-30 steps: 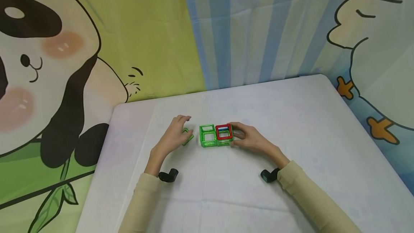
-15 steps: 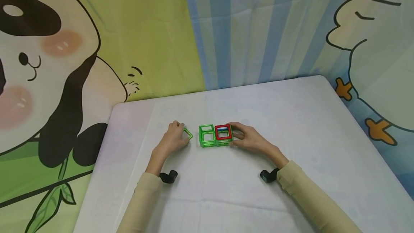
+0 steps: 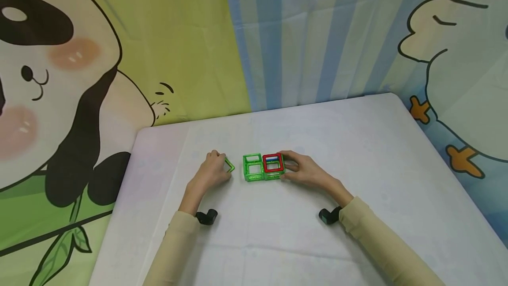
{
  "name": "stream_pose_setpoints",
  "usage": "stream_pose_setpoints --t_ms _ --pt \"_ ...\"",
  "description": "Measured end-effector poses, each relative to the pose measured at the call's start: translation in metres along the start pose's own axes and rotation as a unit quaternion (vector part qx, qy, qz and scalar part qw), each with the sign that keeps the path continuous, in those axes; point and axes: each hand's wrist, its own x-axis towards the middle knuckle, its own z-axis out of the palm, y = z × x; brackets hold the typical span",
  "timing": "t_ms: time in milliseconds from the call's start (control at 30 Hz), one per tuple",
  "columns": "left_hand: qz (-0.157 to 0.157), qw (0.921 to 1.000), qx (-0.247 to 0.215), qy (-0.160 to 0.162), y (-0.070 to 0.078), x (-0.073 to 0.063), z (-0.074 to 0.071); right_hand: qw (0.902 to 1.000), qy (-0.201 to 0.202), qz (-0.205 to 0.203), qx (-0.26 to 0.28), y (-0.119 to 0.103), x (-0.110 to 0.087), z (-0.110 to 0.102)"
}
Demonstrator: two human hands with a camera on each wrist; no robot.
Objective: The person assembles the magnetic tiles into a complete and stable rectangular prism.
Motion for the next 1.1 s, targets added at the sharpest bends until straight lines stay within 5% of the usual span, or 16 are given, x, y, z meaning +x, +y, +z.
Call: stream_pose_setpoints --t_ms 667,1100 --pt "0.023 0.9947 -0.091 0.040 -0.001 -0.008 -0.006 1.0000 0.002 -0.004 0.001 0.002 -0.001 0.002" --pt "0.144 0.9783 -0.117 0.092 0.013 -0.016 -0.019 1.0000 0.007 0.001 -0.001 0.000 -0.001 0.001"
